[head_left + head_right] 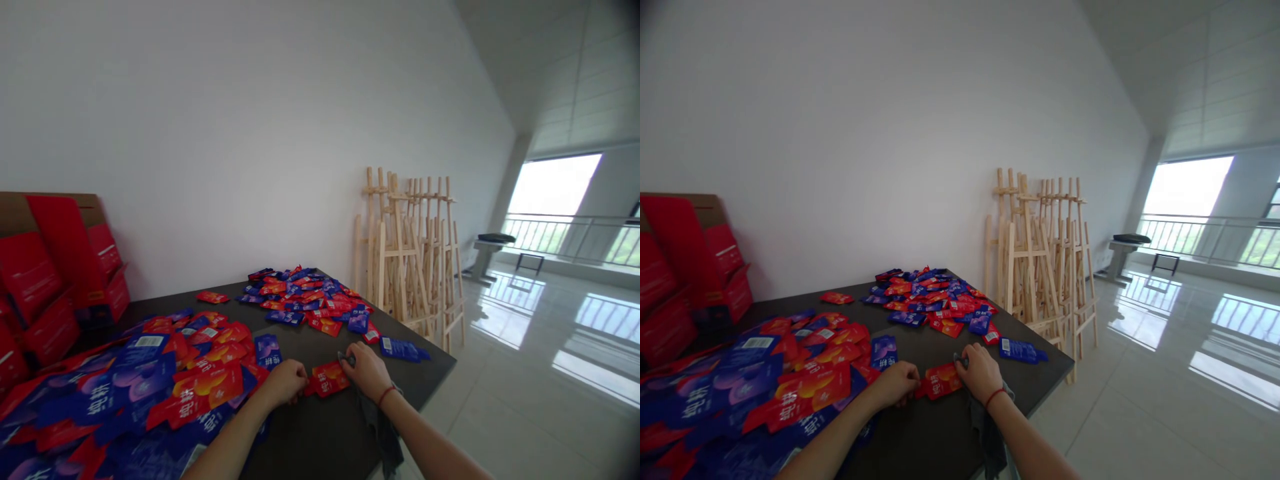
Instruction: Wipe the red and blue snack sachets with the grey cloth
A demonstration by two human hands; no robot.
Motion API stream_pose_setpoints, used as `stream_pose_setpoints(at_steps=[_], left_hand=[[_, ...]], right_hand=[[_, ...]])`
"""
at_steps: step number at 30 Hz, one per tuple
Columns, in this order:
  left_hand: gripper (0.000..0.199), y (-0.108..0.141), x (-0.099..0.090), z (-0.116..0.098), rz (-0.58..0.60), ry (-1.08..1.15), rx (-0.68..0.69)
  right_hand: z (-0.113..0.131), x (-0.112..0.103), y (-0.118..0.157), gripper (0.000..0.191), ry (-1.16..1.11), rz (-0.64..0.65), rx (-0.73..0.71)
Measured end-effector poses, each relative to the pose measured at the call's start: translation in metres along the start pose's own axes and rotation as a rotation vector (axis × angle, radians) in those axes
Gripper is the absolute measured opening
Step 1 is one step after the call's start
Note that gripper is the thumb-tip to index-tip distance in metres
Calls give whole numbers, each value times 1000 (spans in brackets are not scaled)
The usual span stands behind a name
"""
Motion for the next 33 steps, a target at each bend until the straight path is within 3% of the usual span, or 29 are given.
stream_pose_setpoints(at_steps=[8, 12, 15, 18, 21, 28, 33], left_hand=[[10, 2, 1, 3, -23, 2, -15], [12, -1, 1, 4, -45, -7, -9], [11, -2, 2, 5, -50, -11, 7], [10, -2, 3, 5, -49, -9, 18], [11, -1, 2, 5, -49, -14, 22], [12, 5, 1, 0, -58, -52, 26], [9, 29, -27, -27, -210, -128, 98]], right_hand=[[10, -6, 3, 6, -25, 56, -63], [50, -3, 15, 6, -25, 135, -173], [89, 13, 30, 7, -16, 208, -273], [106, 26, 37, 12, 4, 240, -298], [94, 25, 35, 13, 20, 223, -259], [28, 2, 24, 7, 53, 179, -118], [-19, -16, 11, 6, 71, 149, -10]])
Point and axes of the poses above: each hand's wrist, its own y-axis away from the middle knuckle, its own x-axis out of the palm, z = x × y, the point moved 10 cm from there along -y, towards the middle knuckle, and after that the axes turned 10 degrees about -y, right-handed, at the moved point
